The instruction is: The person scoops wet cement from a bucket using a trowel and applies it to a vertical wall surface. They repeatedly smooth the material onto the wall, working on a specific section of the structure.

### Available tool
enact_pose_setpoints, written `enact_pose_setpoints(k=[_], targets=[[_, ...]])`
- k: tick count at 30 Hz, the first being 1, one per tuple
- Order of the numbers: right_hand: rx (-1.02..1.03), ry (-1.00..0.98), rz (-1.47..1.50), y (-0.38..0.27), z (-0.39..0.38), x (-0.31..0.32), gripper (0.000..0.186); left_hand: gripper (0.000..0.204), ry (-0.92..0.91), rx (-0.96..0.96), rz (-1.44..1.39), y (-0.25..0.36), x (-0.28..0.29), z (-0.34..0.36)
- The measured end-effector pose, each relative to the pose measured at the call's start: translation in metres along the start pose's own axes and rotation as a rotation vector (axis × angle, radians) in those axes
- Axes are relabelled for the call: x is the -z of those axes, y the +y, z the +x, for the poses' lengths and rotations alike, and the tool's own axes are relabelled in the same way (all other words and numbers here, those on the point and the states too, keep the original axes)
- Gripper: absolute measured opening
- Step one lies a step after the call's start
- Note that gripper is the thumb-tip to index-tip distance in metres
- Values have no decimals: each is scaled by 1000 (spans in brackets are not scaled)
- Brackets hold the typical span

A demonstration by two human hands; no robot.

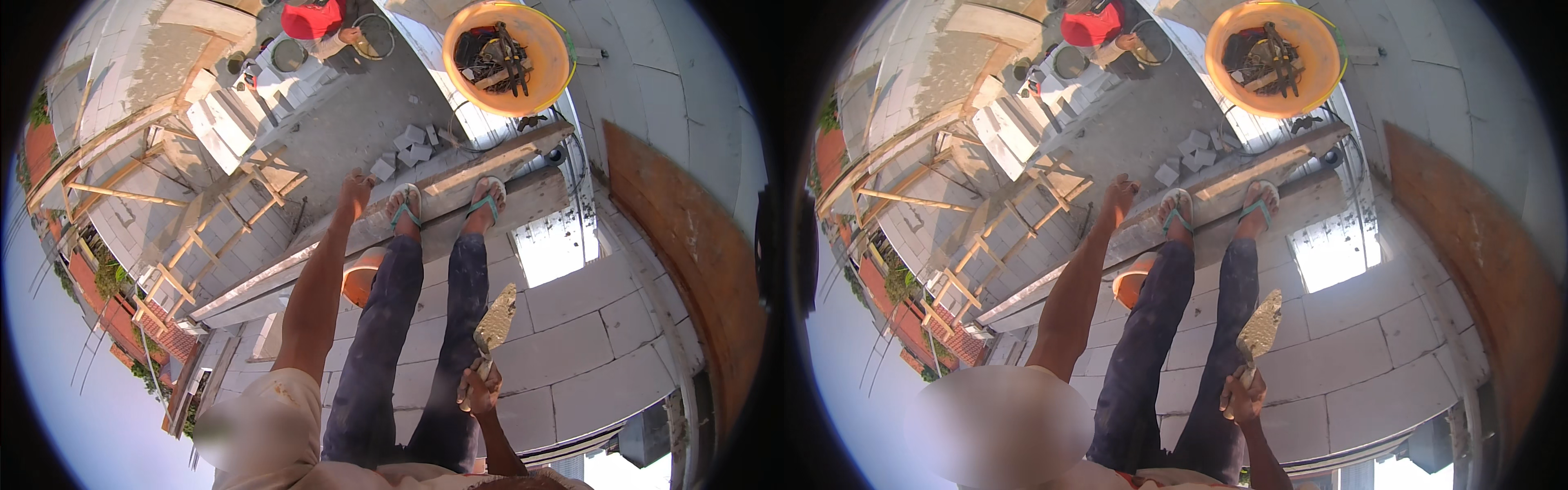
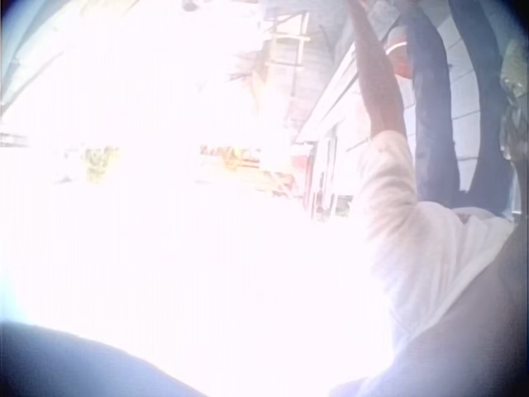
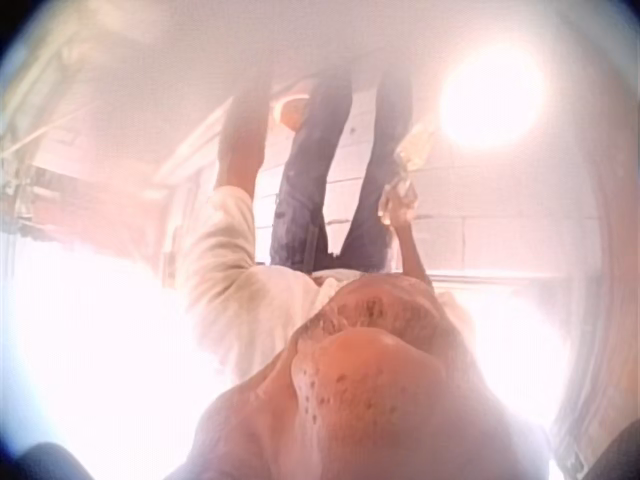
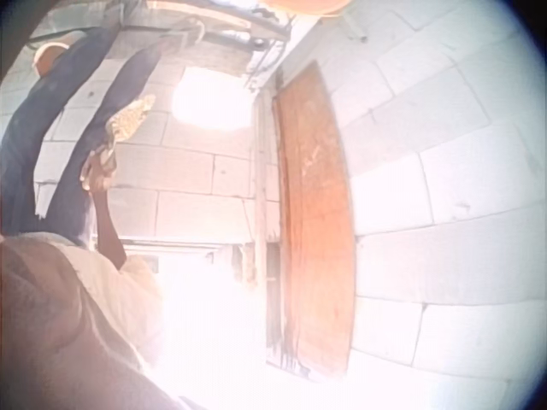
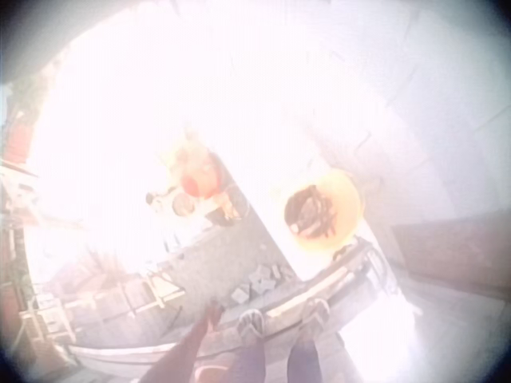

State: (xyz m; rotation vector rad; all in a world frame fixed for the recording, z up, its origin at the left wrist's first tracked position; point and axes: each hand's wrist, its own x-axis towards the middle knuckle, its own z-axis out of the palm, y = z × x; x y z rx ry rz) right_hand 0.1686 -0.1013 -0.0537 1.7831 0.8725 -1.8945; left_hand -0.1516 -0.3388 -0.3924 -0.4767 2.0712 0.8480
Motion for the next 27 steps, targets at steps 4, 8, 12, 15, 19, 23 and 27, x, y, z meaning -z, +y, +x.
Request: enact_pose_setpoints(k=[4,8,12,15,19,23,27], targets=[[-21,21,36,5,0,1,22,61,-36,18,-66,16,3,16],[-17,12,29,10,2,8,22,69,112,-58,74,4,-9,39],[-16,11,36,12,2,8,22,79,206,-146,180,25,-14,66],[-50,40,38,7,1,7,21,90,276,-206,264,34,-13,93],[-105,75,68,-1,0,2,22,96,408,-280,346,62,-10,125],[-127,113,51,-1,-2,0,24,96,581,-321,394,97,-2,155],[-139,98,76,-9,-5,1,21,55,302,-337,779,96,42,190]])
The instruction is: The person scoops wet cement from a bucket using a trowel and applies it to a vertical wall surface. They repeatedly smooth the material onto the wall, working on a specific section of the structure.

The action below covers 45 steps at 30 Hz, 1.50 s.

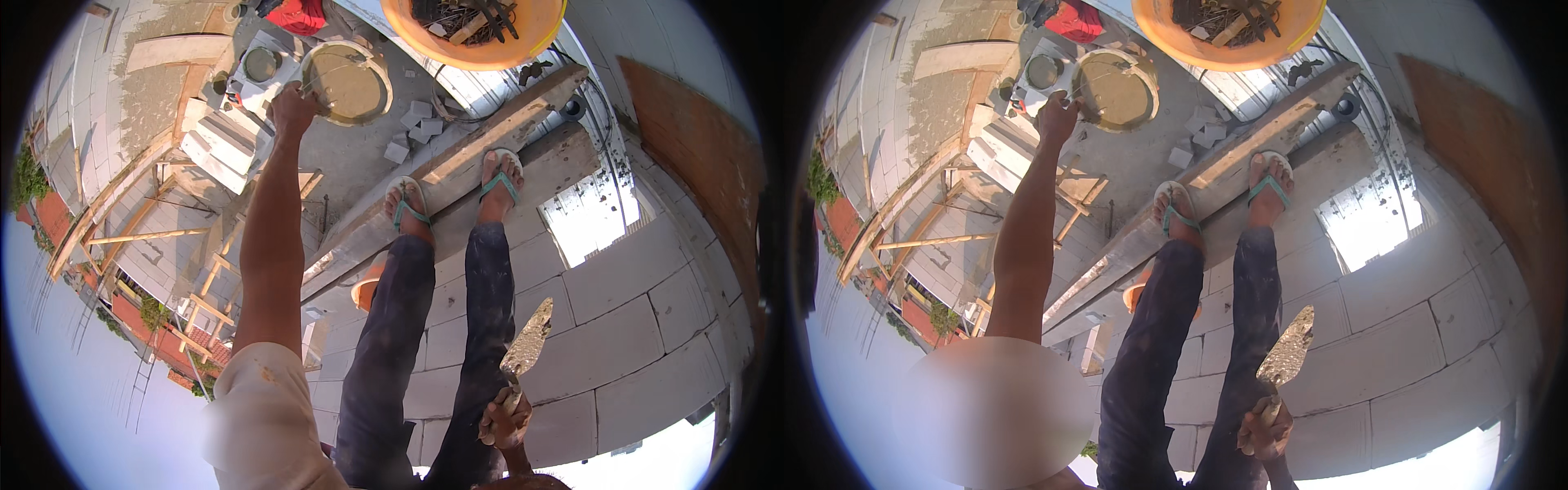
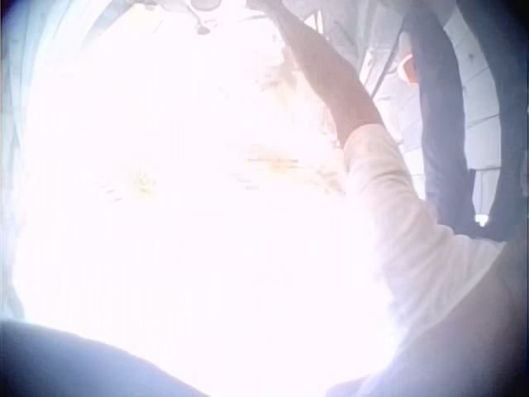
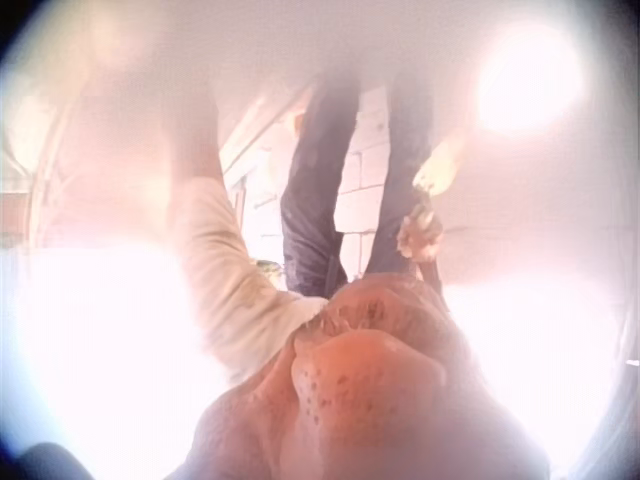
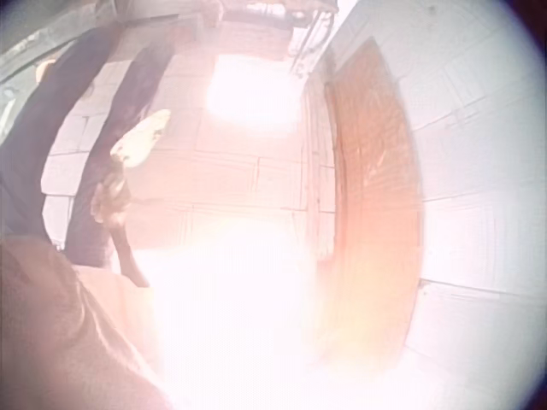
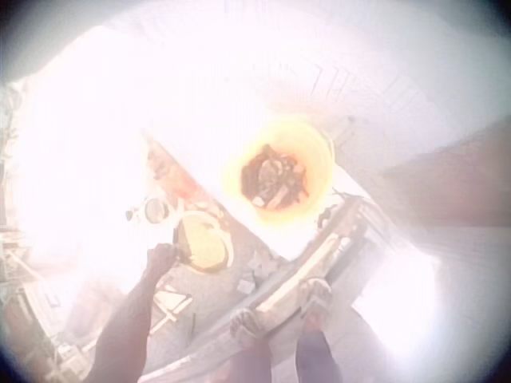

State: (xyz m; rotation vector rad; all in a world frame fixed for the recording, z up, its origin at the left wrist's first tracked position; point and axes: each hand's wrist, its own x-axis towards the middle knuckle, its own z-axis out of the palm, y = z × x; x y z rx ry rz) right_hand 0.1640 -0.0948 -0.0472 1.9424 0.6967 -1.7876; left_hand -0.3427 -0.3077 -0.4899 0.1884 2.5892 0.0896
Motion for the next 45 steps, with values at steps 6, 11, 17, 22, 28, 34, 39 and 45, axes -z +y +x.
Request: enact_pose_setpoints(k=[6,11,17,22,28,34,39,45], targets=[[48,-80,105,-11,-2,3,17,32,-588,-139,-382,-30,26,-80],[110,-116,295,1,-1,15,13,38,-503,-47,-312,100,116,-171],[113,-72,579,14,0,18,14,37,-575,-113,-333,202,181,-289],[153,20,835,30,2,25,17,44,-677,-347,-292,280,179,-351],[126,34,1004,39,7,29,18,37,-857,-624,-226,390,126,-396],[124,50,1106,47,5,20,17,36,-916,-967,-192,499,29,-425],[151,53,1207,50,4,14,17,48,-931,-1115,88,568,-77,-437],[135,18,1268,55,-2,8,16,46,-795,-1280,176,605,-158,-425]])
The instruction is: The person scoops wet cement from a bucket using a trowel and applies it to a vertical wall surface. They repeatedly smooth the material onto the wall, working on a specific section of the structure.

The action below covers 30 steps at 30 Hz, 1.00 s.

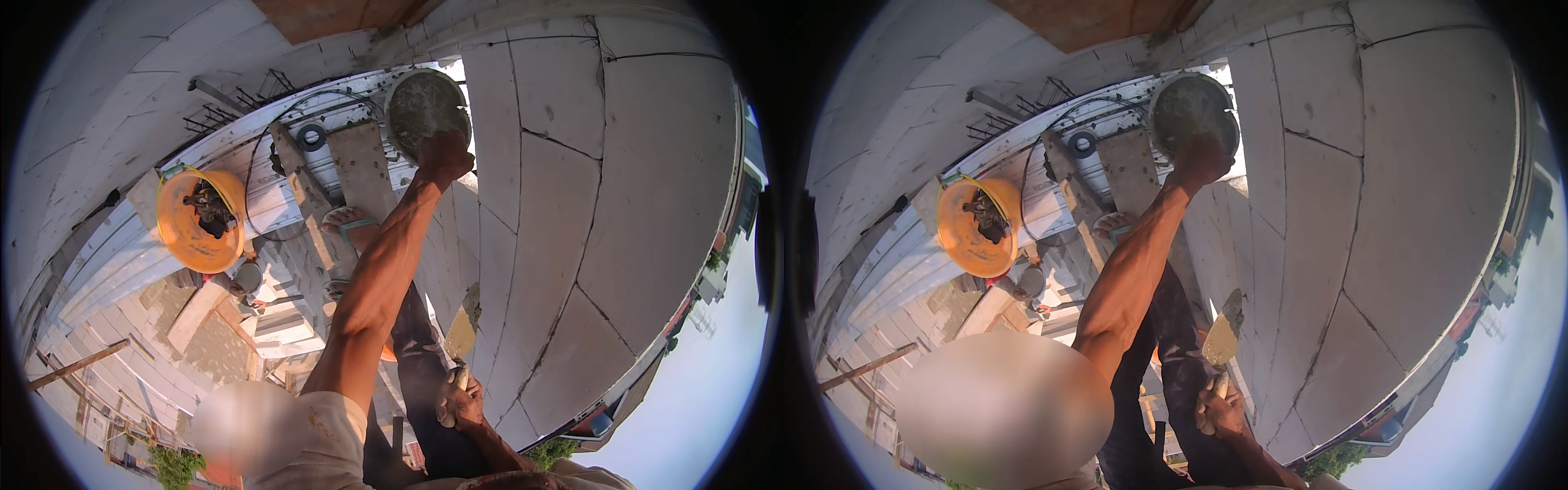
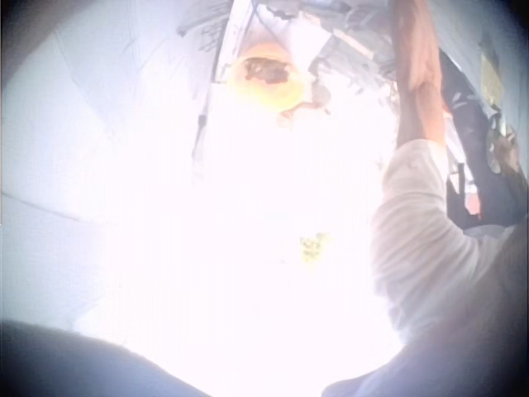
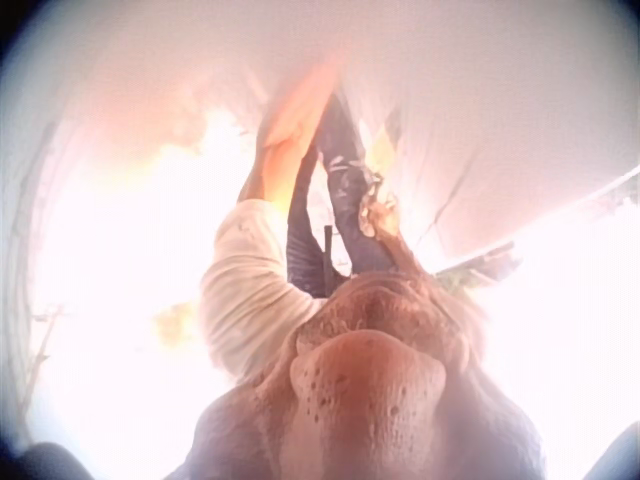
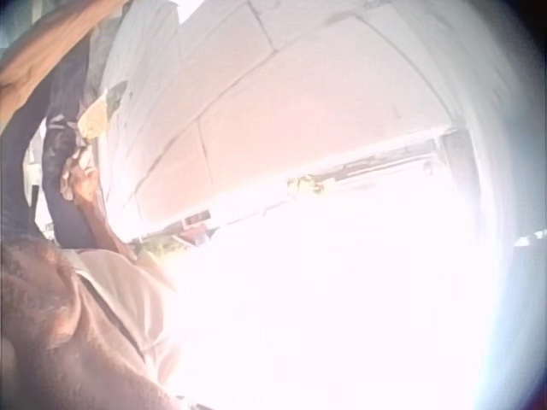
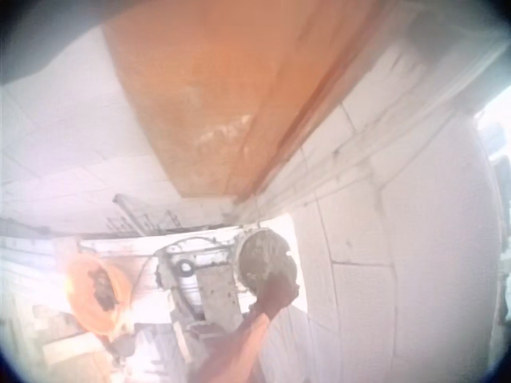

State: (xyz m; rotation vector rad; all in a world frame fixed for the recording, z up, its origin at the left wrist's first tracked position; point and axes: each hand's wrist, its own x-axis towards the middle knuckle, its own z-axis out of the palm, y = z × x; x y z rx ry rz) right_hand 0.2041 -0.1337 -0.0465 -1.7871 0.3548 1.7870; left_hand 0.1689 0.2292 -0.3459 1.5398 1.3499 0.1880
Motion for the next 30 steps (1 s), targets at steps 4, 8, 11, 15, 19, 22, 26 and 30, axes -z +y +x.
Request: enact_pose_setpoints(k=[4,8,11,15,19,22,26,30], targets=[[-23,-18,-27,-9,9,-1,16,44,71,-19,-67,-9,-3,-13],[-6,12,-133,-12,8,-8,17,64,478,-106,-220,-16,-9,-90],[46,18,-169,-14,10,-16,16,65,668,125,-339,-63,-25,-168],[28,-60,-266,-8,15,4,19,59,825,696,-372,-190,-79,-293],[-20,-42,-422,-11,17,10,19,69,795,1256,-521,-308,-99,-433],[-26,-19,-507,-14,19,8,18,82,732,1389,-347,-348,-87,-488],[-39,-44,-595,-28,21,5,18,101,754,1387,-195,-392,-84,-522],[0,-3,-677,-23,15,-14,18,108,735,1174,44,-438,-67,-527]])
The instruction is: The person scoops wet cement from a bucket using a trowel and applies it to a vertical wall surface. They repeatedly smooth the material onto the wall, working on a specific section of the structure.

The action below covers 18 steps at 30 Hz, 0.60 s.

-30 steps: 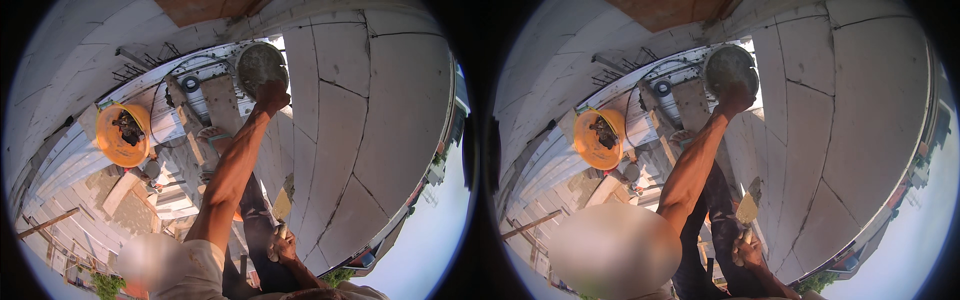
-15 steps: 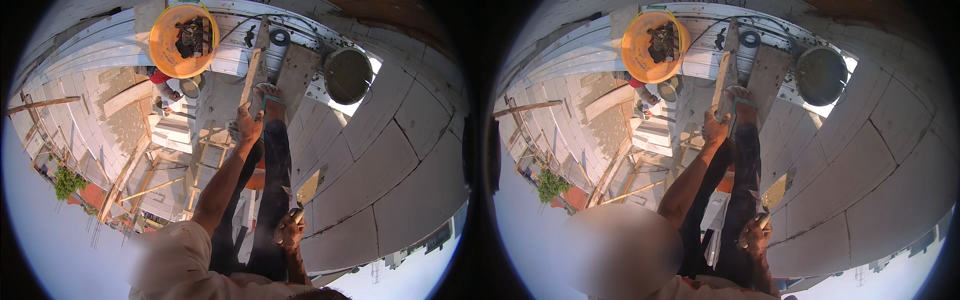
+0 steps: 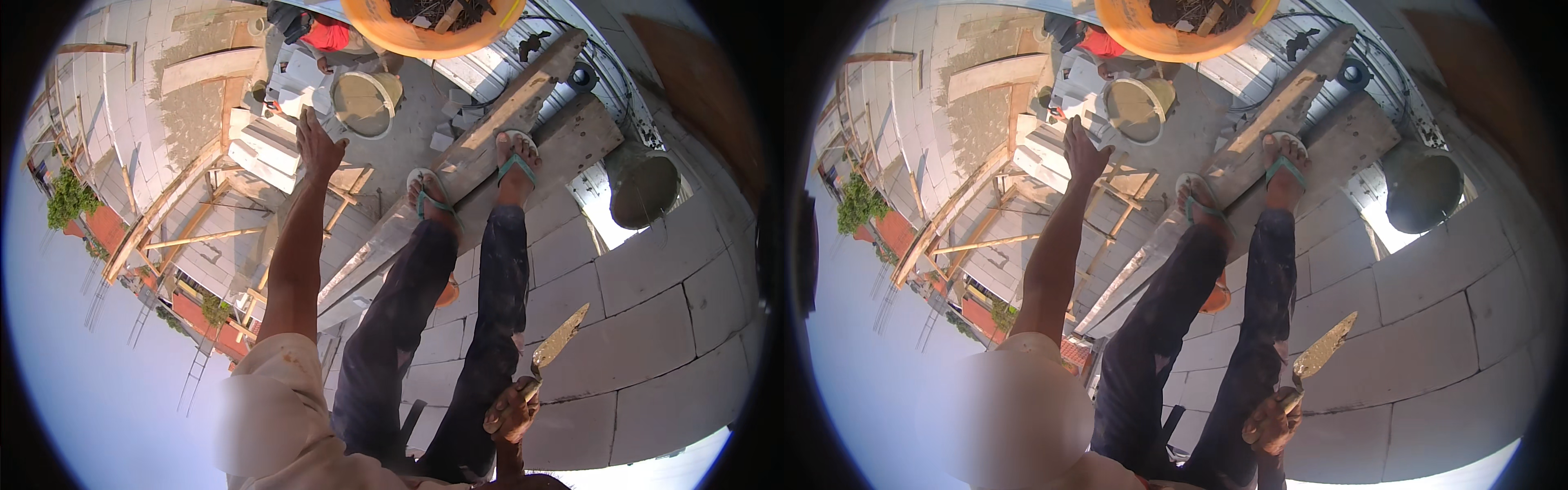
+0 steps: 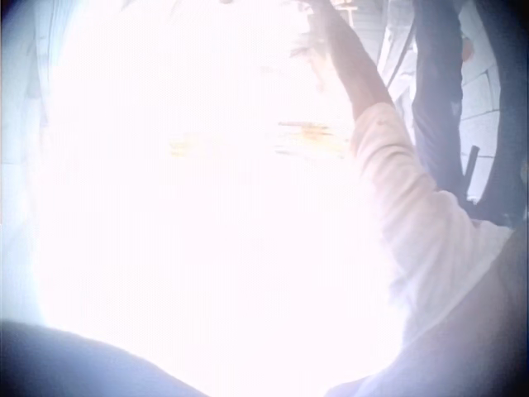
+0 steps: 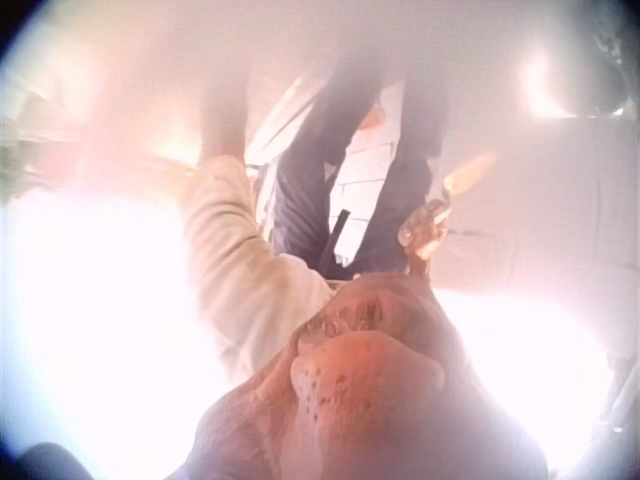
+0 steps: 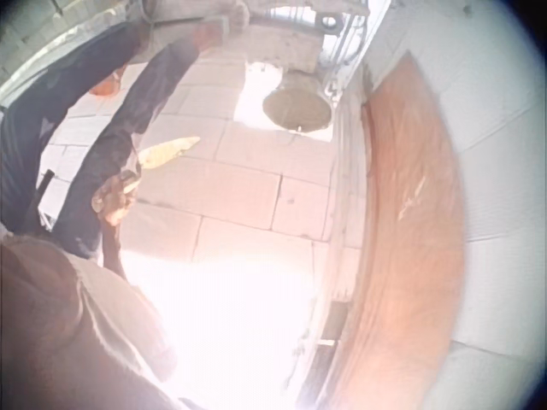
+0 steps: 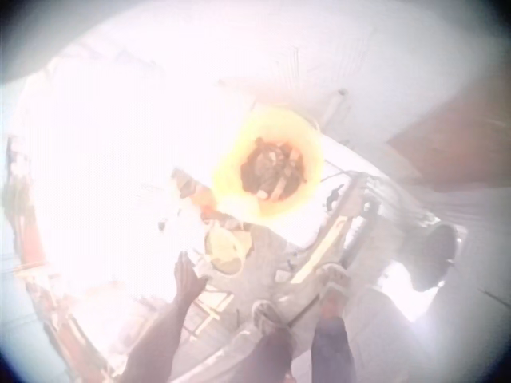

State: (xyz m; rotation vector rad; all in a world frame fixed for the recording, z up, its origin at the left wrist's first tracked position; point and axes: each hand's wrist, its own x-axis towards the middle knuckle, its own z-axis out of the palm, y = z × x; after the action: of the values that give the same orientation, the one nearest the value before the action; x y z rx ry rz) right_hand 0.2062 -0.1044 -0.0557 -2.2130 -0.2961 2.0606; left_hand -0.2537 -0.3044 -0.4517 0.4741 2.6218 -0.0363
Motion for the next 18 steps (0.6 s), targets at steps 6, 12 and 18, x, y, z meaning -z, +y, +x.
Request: enact_pose_setpoints(k=[6,12,18], targets=[[-51,-16,-2,-7,4,-5,18,63,-409,-211,107,-45,-14,37],[6,-53,57,7,-3,-3,18,57,-623,-129,-253,4,44,-11],[44,-92,134,2,-13,3,20,55,-542,-108,-270,121,125,-62]])
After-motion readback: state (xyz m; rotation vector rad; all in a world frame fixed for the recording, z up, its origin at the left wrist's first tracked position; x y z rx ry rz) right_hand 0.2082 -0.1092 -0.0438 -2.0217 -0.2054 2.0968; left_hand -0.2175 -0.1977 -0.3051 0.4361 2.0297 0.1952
